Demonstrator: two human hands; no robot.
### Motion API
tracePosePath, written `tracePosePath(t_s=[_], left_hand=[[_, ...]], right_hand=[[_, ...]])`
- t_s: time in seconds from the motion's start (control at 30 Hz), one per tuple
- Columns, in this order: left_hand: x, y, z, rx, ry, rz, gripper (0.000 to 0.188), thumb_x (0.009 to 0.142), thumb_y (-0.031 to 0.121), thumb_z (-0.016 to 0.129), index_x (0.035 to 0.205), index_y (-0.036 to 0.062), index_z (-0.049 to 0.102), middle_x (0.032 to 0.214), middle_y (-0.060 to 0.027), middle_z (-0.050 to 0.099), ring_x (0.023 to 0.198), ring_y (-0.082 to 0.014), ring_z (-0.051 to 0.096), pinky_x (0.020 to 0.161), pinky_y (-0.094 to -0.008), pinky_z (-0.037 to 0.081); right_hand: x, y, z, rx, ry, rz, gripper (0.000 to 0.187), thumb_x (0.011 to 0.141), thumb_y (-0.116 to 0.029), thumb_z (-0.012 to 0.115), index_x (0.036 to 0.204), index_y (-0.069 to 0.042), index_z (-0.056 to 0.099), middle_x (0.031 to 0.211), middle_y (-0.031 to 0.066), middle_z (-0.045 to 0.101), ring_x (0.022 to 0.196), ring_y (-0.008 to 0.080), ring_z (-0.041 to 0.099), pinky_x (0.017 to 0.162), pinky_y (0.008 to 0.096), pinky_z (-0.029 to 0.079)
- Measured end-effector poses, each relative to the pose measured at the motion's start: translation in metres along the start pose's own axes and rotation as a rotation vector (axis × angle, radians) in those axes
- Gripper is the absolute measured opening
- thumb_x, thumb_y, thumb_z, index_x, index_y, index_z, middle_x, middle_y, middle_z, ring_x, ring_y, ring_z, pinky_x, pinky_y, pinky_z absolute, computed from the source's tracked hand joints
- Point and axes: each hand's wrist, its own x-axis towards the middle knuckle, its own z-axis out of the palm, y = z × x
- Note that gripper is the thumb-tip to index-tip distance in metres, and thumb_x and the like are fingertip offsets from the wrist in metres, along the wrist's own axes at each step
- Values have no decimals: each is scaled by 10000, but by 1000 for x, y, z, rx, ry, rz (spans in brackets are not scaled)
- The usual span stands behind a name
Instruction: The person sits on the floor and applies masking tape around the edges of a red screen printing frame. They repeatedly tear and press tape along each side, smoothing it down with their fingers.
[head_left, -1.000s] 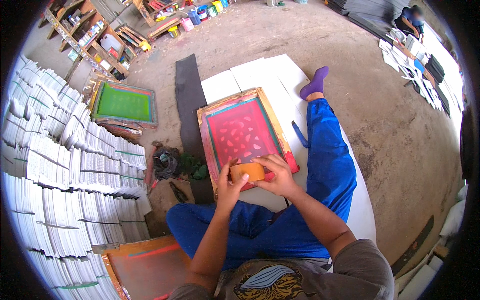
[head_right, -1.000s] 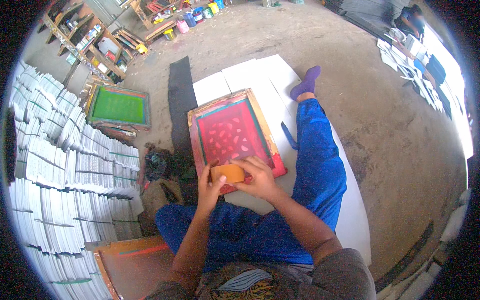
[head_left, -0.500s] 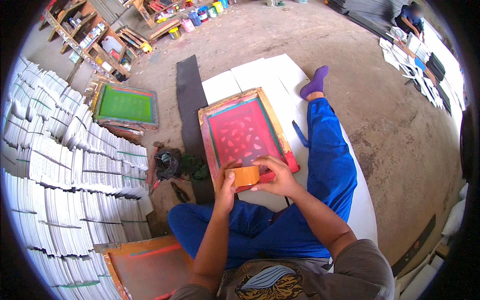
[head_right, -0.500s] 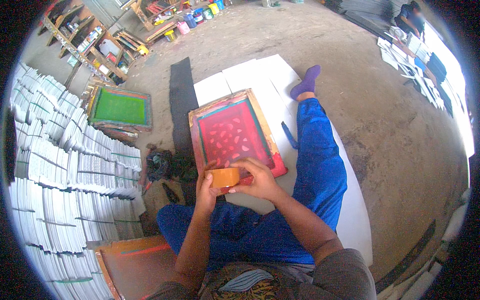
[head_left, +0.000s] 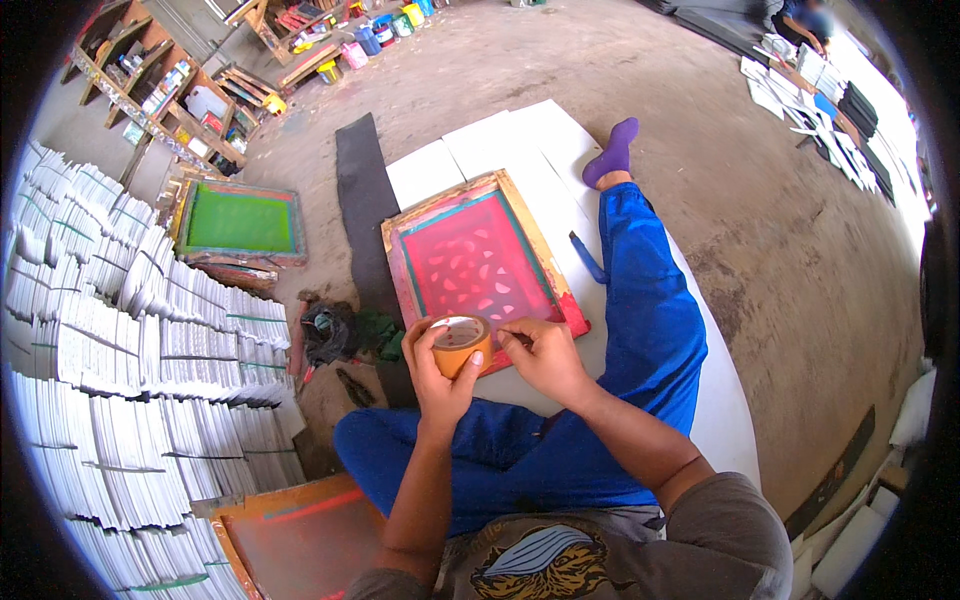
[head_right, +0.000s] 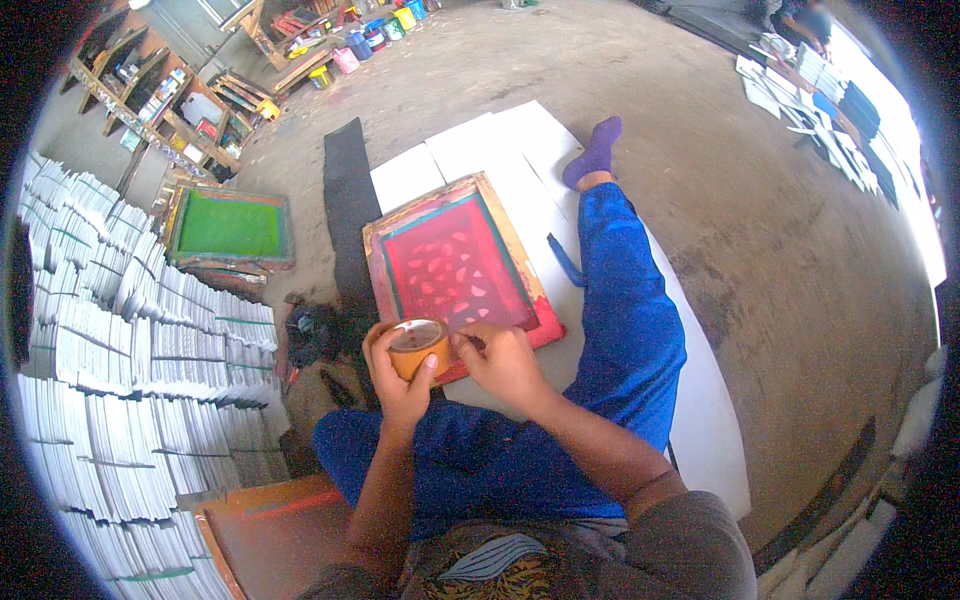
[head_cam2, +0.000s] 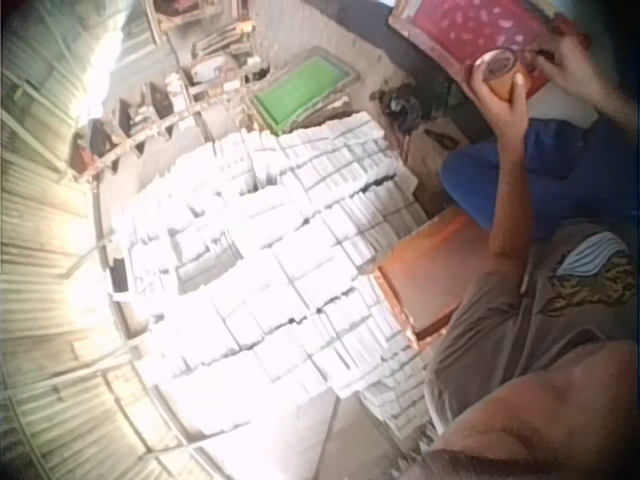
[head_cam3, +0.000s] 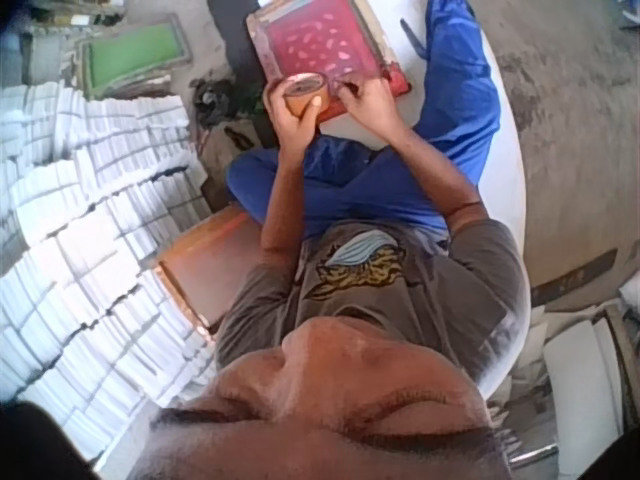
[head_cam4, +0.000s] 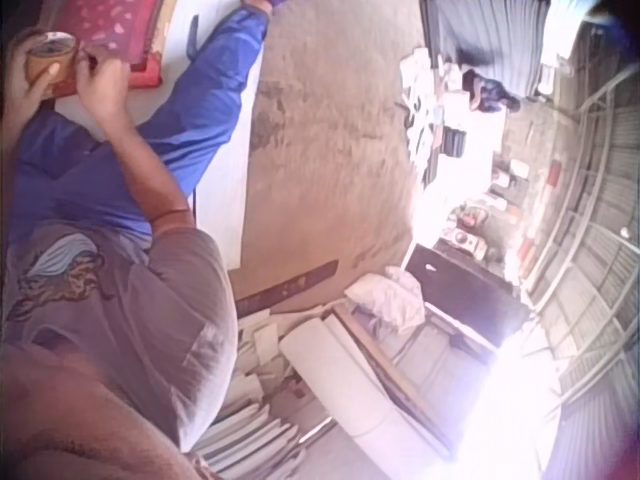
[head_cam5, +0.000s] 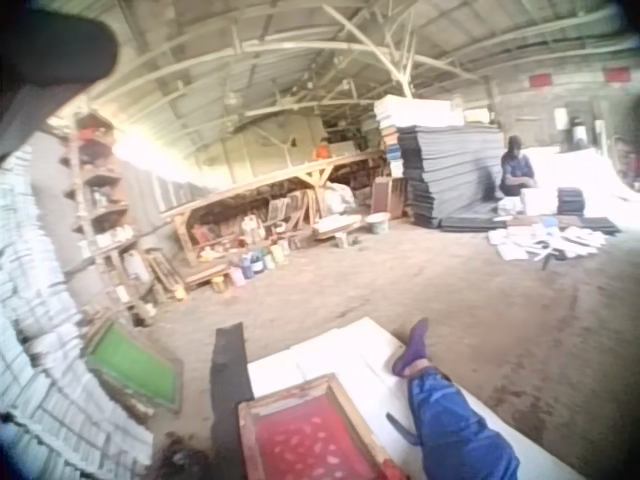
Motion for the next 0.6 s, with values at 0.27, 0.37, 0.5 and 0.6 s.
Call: tracePosePath(t_s=[0.27,0.37,0.5,0.6], left_hand=[[1,6,-1,114,-4,71,573,775,215,851,1235,44,555,1328,-226,496,1221,-408,540,1028,-509,461],[1,4,0,149,0,89,573,766,216,856,1225,44,558,1322,-226,502,1215,-412,545,1021,-508,464],[1,6,-1,179,-2,96,566,754,215,863,1204,46,563,1325,-222,505,1214,-415,545,1017,-509,467],[0,5,0,189,-2,109,568,745,222,870,1194,49,568,1331,-218,505,1219,-415,543,1016,-512,469]], right_hand=[[-6,6,8,-11,-4,-44,185,929,-108,717,1069,8,753,911,202,752,762,247,752,666,346,566],[-6,5,8,-16,-18,-40,187,927,-105,717,1068,12,752,913,204,751,763,255,752,670,350,568],[-6,3,7,-59,-38,-10,188,924,-102,714,1065,17,751,914,209,750,769,269,754,673,356,570],[-5,6,9,-49,-33,-20,180,921,-100,708,1051,18,751,914,210,747,791,286,756,685,367,573]])
